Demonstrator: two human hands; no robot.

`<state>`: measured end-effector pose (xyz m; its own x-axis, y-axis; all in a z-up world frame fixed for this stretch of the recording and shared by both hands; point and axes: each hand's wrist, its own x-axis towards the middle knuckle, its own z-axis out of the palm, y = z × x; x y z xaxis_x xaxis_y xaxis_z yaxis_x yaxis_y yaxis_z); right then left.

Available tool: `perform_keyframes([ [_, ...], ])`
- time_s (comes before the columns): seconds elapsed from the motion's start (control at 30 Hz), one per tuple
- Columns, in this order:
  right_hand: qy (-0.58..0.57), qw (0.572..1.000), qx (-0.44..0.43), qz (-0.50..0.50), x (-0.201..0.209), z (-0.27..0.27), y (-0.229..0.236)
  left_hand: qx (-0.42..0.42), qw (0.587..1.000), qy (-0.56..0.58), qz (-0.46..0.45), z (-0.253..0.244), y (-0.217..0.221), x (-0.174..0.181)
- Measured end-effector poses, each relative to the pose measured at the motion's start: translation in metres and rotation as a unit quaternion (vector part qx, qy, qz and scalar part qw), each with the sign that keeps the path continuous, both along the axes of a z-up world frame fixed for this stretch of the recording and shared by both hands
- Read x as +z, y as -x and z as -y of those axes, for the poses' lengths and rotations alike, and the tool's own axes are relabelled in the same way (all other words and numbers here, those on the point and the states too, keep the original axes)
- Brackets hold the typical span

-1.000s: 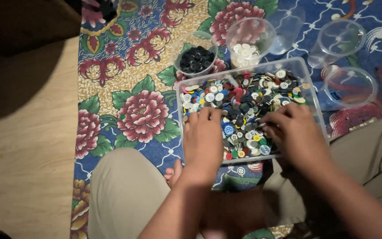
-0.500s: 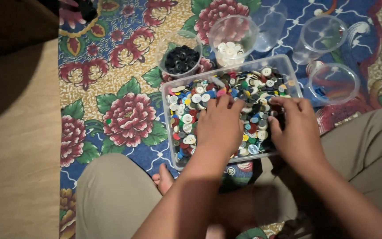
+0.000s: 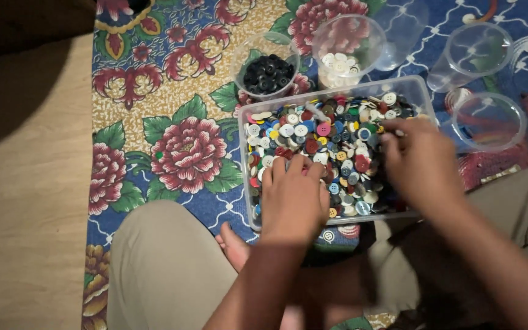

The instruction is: Sorting various colored buttons from a large mixed tray into smaller separate containers by color.

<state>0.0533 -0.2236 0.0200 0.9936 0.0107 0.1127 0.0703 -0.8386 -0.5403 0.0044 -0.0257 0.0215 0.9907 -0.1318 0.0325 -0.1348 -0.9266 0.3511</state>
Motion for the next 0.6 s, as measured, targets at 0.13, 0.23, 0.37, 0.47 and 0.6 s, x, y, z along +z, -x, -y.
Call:
perform_keyframes([
  [0.13, 0.094, 0.995, 0.019, 0.026, -0.027, 0.012, -0.014, 0.019, 0.999, 0.044, 0.010, -0.005, 0.012, 0.006],
  [0.23, 0.087, 0.994, 0.057, -0.023, -0.020, -0.003, -0.005, 0.022, 0.998, 0.066, 0.003, -0.011, 0.019, 0.004],
  [0.37, 0.061, 0.995, 0.080, 0.016, -0.014, -0.012, 0.011, 0.026, 0.996, 0.076, 0.031, -0.020, 0.019, 0.001],
  [0.47, 0.128, 0.990, 0.051, -0.012, -0.010, 0.000, 0.008, 0.015, 0.996, 0.079, 0.036, -0.024, 0.013, -0.003],
  [0.6, 0.240, 0.967, 0.022, -0.080, -0.015, 0.023, -0.002, 0.004, 0.995, 0.079, 0.055, -0.029, 0.005, -0.004],
])
